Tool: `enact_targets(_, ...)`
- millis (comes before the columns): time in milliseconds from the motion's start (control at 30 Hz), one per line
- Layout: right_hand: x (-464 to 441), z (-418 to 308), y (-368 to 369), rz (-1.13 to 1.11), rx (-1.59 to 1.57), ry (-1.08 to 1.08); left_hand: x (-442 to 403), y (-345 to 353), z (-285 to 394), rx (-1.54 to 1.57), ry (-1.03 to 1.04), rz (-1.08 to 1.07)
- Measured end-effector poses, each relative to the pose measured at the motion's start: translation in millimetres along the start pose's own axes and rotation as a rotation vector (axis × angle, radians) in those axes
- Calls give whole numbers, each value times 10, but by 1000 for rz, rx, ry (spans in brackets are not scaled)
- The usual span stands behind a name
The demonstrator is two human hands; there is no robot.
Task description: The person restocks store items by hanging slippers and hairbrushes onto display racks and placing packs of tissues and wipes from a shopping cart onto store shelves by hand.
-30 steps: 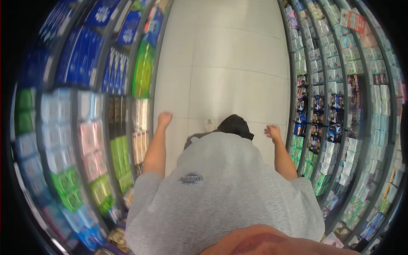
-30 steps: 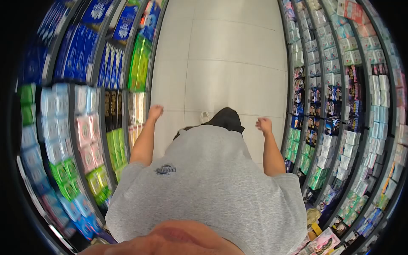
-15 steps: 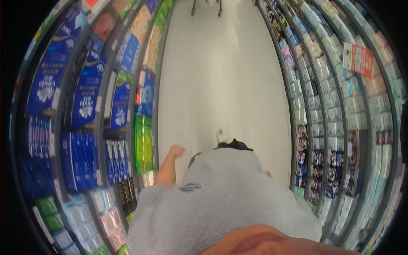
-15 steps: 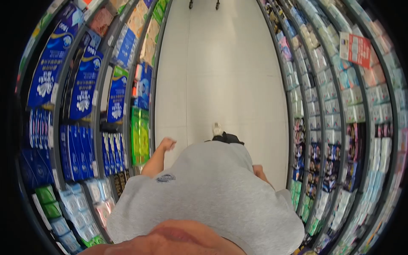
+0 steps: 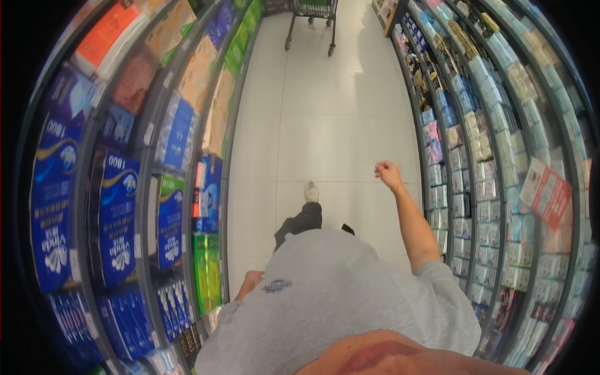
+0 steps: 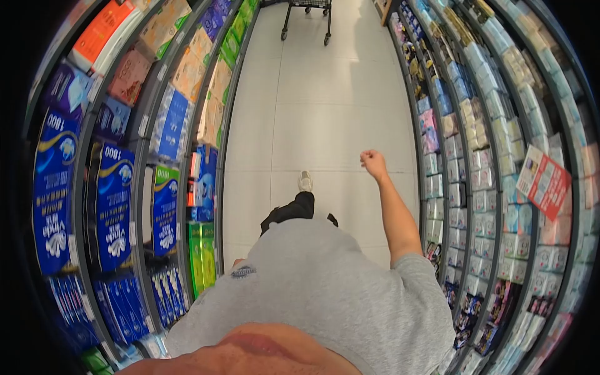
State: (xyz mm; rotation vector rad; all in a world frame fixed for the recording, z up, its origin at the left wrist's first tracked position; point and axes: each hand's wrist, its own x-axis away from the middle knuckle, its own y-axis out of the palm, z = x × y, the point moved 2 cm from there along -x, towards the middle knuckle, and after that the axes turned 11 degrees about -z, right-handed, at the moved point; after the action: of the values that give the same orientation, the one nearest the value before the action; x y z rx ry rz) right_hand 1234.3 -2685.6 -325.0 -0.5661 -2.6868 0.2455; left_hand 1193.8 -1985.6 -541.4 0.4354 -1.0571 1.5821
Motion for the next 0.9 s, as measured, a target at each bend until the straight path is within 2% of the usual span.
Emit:
enact_targets(33, -206, 170, 7, -37, 23, 18, -152, -322, 172, -226, 71, 58)
enact_targets(100, -453, 531, -64, -85, 152, 248, -585, -1008, 235, -236, 5, 135)
enact_targets(133, -463, 684, -56, -34, 31, 416, -710, -1485, 482, -239, -28, 174)
enact_targets(167, -450, 853, -35, 4, -31, 564, -877, -2138, 711, -236, -233, -63)
enact_targets(200, -458, 1084, -47, -4, -55, 635, -1241, -2591, 741, -348, -41, 180)
enact_targets(233, -449, 1211, -55, -40, -25, 719, -1517, -3188, 1000, 128, -274, 112)
enact_targets(267, -422, 1145, -56, -47, -18, 776, -1812, -3726, 1188, 230, -329, 247)
enact_targets(300, -353, 1067, -40, -56, -10, 839, -2167, -4212, 1266, 250, -212, 362)
enact_targets(333, -336, 1099, -33, -88, 3, 839, -2302, -4740, 1697, 207, -173, 463)
enact_targets(367, -360, 1158, -55, -117, 13, 830, -2590, -5149, 1934, 375, -66, 539)
enact_targets(400, -365, 1359, -95, -237, 101, 726, -2612, -5557, 2465, 555, 24, 524)
enact_targets(467, -626, 1187, -72, -354, 178, 614, -2794, -6158, 3270, 644, 226, 539)
enact_targets(500, -686, 865, -72, -260, 188, 741, -2946, -6334, 3477, 636, 225, 538)
enact_targets(567, -1113, 510, -112, -164, 195, 864, -3272, -6697, 3830, 438, 292, 388)
enact_targets(600, -1450, 496, -153, -212, 236, 807, -3460, -6880, 3842, 433, 297, 395)
enact_targets(667, -2160, 461, -287, -307, 329, 692, -3800, -7076, 3793, 4, 172, 349)
enact_targets(733, -2839, 592, -457, -414, 430, 584, -4233, -7266, 3275, -43, 144, 411)
enact_targets(767, -3234, 631, -538, -466, 480, 523, -4448, -7435, 2955, -2, -2, 209)
enact_targets(800, -3830, 717, -652, -468, 559, 457, -4537, -7618, 2733, -163, -22, 122)
enact_targets(833, -4420, 817, -767, -465, 639, 391, -4362, -7840, 2815, 116, -219, 190)
enact_targets(867, -4939, 735, -864, -566, 1093, 31, -4118, -8013, 2890, 399, -423, 240)
enact_targets(900, -5495, 389, -923, -627, 1055, 257, -4040, -8187, 2849, 596, -386, 295)
